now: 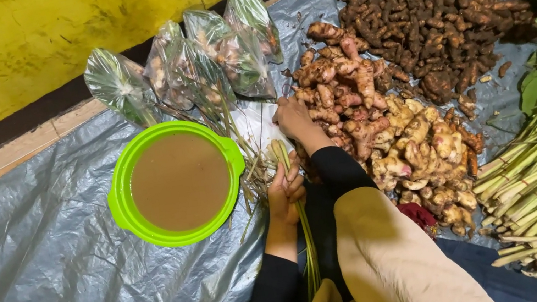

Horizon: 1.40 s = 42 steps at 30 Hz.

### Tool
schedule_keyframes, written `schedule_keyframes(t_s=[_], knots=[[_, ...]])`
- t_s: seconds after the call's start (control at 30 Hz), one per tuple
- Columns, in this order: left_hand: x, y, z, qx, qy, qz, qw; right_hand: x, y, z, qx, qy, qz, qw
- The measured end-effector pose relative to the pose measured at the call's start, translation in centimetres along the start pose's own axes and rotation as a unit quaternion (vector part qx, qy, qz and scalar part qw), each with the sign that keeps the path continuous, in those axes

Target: A person sits on the floor sorting, cleaning, and organizing harvested lemongrass and ginger into piles and bags.

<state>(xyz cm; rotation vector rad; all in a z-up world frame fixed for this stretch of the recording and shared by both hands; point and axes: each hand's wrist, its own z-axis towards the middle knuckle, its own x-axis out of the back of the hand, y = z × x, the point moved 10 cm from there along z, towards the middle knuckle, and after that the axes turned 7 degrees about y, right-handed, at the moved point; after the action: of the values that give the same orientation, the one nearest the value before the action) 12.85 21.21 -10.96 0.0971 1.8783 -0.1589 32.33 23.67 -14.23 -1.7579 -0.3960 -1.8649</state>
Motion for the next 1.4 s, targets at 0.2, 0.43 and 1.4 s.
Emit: schedule_keyframes(t_s=[0.2,0.43,1.4], knots=[[-0.1,-0.1,-0.1,-0.001,0.001,0.012,1.0,0.1,-0.8,-0.3,0.013,-0.007,-0.03,0.999],[0.1,-0.2,0.1,0.003,0.008,0.02,1.0,-1.5,-2.2,-0.5,0.096,0.112,-0.098,0.984],[-5.2,-5.8,-1.6,-0.007,0.117,0.385,0.915,18.9,15.6,-22.8,-0.284,0.151,0.605,0.728]])
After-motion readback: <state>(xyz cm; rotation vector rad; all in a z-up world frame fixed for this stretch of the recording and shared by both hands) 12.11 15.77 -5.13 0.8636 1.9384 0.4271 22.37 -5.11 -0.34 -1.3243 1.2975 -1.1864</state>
